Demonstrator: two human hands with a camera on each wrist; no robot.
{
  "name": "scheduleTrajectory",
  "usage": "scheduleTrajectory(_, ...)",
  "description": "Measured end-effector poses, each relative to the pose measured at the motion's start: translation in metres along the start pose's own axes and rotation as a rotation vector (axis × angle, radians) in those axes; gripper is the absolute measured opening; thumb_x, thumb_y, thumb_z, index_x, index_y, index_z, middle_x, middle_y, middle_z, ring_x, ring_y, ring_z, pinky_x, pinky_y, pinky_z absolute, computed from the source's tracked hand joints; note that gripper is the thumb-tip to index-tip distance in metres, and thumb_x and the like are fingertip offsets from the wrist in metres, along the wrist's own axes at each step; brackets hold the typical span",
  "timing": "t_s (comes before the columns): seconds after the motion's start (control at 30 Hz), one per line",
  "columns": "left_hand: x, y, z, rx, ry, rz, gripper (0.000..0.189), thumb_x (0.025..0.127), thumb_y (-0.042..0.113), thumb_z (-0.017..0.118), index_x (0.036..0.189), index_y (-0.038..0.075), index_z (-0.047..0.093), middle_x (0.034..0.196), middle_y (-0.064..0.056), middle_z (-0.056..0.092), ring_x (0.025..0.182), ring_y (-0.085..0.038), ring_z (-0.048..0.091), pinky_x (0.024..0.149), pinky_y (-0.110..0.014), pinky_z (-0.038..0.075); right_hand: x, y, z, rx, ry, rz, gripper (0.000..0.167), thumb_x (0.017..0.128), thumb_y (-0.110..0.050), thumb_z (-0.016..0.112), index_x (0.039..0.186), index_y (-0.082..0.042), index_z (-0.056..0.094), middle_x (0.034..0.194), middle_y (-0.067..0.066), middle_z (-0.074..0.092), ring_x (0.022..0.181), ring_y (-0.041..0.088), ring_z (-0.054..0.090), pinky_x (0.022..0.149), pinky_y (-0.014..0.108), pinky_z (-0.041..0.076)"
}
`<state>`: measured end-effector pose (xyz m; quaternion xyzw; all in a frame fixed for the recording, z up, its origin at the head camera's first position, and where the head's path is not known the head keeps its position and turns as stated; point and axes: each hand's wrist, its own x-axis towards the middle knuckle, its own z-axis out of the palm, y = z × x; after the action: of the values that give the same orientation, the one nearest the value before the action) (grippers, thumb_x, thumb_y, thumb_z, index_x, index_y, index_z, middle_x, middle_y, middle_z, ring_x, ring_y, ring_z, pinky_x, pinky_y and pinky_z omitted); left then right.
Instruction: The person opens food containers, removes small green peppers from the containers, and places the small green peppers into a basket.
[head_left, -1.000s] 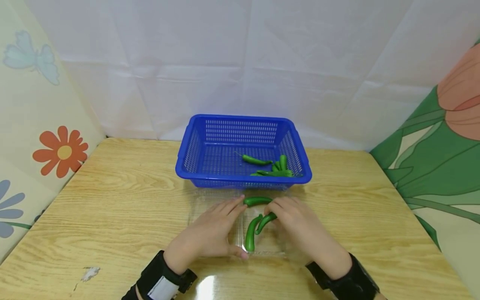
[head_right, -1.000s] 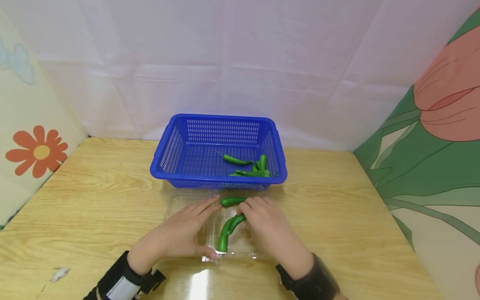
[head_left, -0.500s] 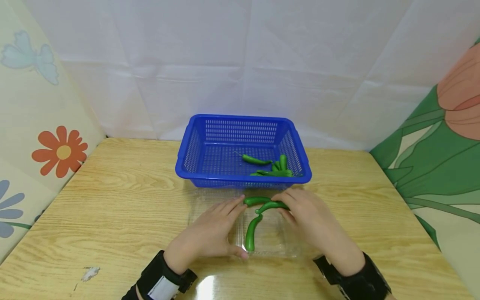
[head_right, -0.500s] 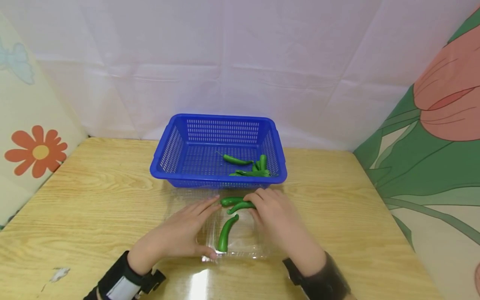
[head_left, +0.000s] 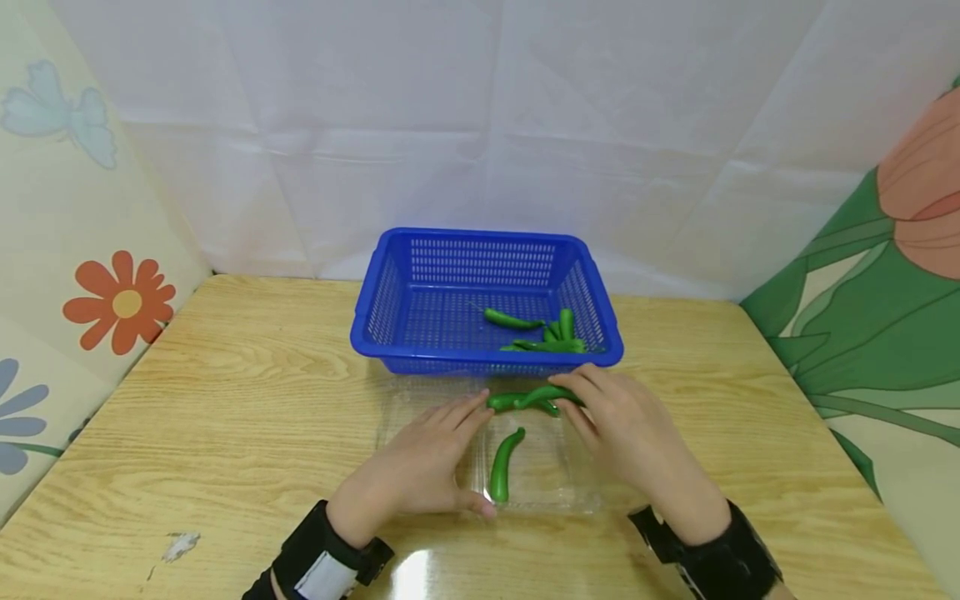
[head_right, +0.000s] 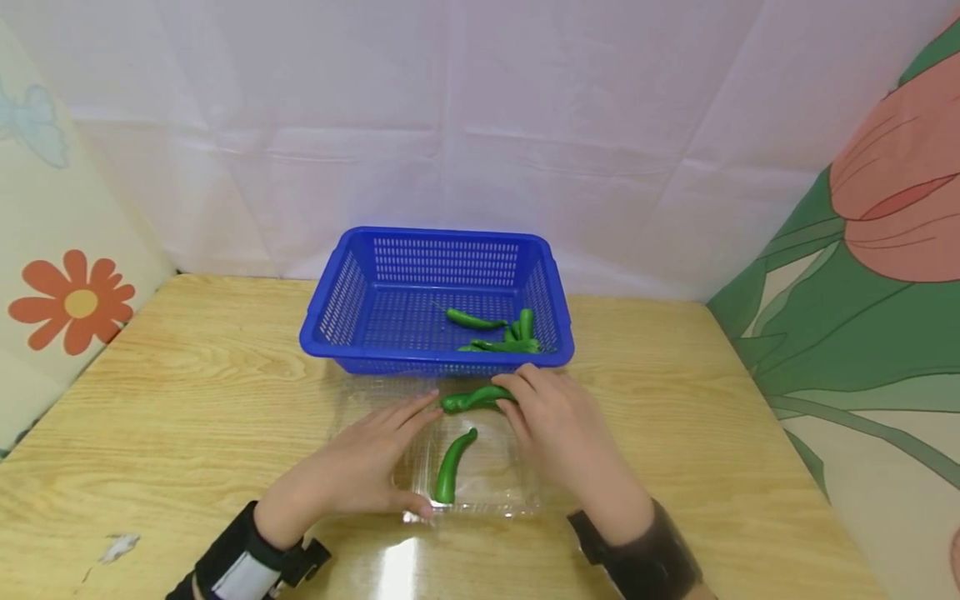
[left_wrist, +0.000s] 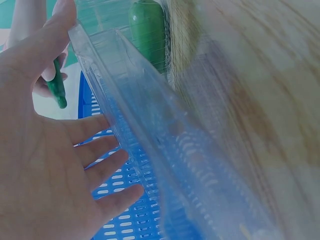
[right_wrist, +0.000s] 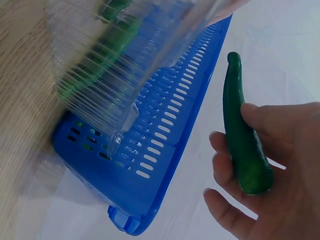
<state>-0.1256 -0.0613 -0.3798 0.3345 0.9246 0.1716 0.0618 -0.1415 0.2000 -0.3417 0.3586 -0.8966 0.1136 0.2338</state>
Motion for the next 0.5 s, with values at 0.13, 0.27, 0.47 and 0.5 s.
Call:
scheduleTrajectory(0.13,0.0000,-0.0009,0.0001,0.006,0.007,0.005,0.113,0.069,0.068,0.076,0.153,0.005,0.034,0.163,-0.011,0.020,0.146,-0.031,0.026,0.119,-0.047,0.026,0.0013,-0.0011,0.0032,-0.005,0.062,-0.015,0.043,0.105,-0.038,0.047,0.113,-0.003,0.070,0.097,0.007,0.067,0.074,0.020,0.063,0.063,0.036,0.055)
scheduleTrajectory(0.27,-0.0002,-0.0014,0.0001,0.002,0.008,0.003,0.114,0.069,0.068,0.076,0.153,0.005,0.034,0.163,-0.011,0.020,0.146,-0.032,0.026,0.119,-0.048,0.026,0.0027,-0.0024,0.0046,0.011,0.134,-0.017,0.056,0.106,-0.045,0.032,0.112,-0.002,0.068,0.096,0.008,0.069,0.079,0.024,0.065,0.067,0.040,0.056)
scheduleTrajectory(0.47,0.0001,0.0002,0.0002,0.006,-0.003,-0.005,0.114,0.070,0.069,0.075,0.154,0.006,0.032,0.164,-0.010,0.018,0.147,-0.031,0.025,0.119,-0.048,0.025,0.0052,0.0022,0.0018,0.037,0.186,-0.002,0.030,0.102,-0.029,0.056,0.108,-0.001,0.066,0.099,0.011,0.068,0.086,0.029,0.065,0.073,0.043,0.057)
scheduleTrajectory(0.5,0.0002,0.0006,0.0002,0.008,-0.003,-0.005,0.114,0.070,0.069,0.074,0.154,0.006,0.032,0.164,-0.010,0.018,0.147,-0.031,0.025,0.119,-0.048,0.025,0.0057,0.0031,0.0015,0.039,0.195,-0.002,0.026,0.099,-0.024,0.061,0.108,-0.001,0.066,0.099,0.012,0.068,0.086,0.029,0.065,0.073,0.043,0.056)
